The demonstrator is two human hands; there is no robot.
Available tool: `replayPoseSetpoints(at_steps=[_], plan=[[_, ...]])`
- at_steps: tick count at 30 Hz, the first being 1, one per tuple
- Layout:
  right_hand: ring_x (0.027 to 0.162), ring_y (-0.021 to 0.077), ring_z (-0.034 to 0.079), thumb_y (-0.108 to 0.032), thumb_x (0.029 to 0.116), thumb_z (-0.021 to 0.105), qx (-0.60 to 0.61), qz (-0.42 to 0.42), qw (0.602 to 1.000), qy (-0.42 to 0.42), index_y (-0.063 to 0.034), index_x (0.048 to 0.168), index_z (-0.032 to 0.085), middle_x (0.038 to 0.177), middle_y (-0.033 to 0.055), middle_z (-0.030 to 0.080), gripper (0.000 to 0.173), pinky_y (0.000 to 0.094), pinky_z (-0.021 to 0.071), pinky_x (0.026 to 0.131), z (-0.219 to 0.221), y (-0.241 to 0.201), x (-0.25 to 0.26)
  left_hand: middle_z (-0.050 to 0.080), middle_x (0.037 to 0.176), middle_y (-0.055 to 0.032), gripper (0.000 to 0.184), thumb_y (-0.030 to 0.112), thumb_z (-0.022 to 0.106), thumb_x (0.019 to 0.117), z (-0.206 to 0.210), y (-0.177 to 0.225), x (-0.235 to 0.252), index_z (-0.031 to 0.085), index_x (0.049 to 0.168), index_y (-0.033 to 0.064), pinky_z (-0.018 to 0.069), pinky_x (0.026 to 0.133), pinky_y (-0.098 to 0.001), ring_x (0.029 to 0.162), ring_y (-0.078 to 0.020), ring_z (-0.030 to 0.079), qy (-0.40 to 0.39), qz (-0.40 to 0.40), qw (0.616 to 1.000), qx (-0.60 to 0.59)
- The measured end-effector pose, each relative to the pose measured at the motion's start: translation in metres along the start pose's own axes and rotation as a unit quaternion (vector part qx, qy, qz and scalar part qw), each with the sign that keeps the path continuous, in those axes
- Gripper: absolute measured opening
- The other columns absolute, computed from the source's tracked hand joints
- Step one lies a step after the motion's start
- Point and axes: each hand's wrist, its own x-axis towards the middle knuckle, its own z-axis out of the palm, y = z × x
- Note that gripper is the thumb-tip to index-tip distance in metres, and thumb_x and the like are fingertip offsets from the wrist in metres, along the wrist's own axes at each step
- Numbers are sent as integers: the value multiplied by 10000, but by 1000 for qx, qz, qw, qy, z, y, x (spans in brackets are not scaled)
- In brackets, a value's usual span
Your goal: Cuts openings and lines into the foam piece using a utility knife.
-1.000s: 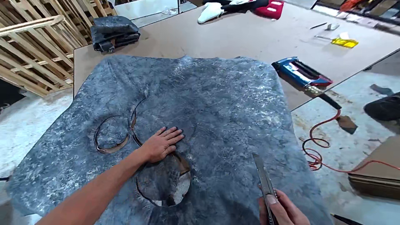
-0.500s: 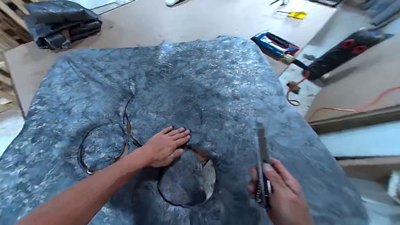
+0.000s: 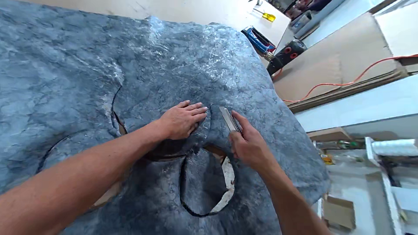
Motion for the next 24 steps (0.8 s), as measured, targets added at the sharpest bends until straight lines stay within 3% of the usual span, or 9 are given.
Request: replayPoseSetpoints(at_steps=[2,7,19,24], plan=[[562,217,647,-264,1078,478,-97,-15,995,22,-347,1614,325,785,85,666,564,476,586,542,8,-7,13,331,1678,11,530,314,389,1058,0,-11,3,425,1577,211,147,1276,-547,1573,-200,238,-22,35,999,9],[766,360,705,-243,1071,460,-264,-6,963,56,-329,1591,402,912,161,733,530,619,546,679,29,-26,20,296,1692,23,570,412,268,1077,7,-28,6,373,1605,223,89,1292,-528,1581,-172,203,-40,59,997,-6],[697,333,696,-202,1048,467,-335,-23,940,58,-290,1569,450,860,130,737,529,591,541,615,38,-35,30,421,1628,38,543,422,334,1050,5,-27,6,512,1523,222,133,1294,-483,1546,-161,304,-20,36,997,-64],[687,323,695,-181,1042,473,-341,-39,938,48,-266,1569,452,879,120,745,534,579,544,605,38,-36,35,412,1634,38,544,429,341,1053,3,-27,6,506,1528,222,132,1295,-481,1547,-157,299,-29,31,997,-66]])
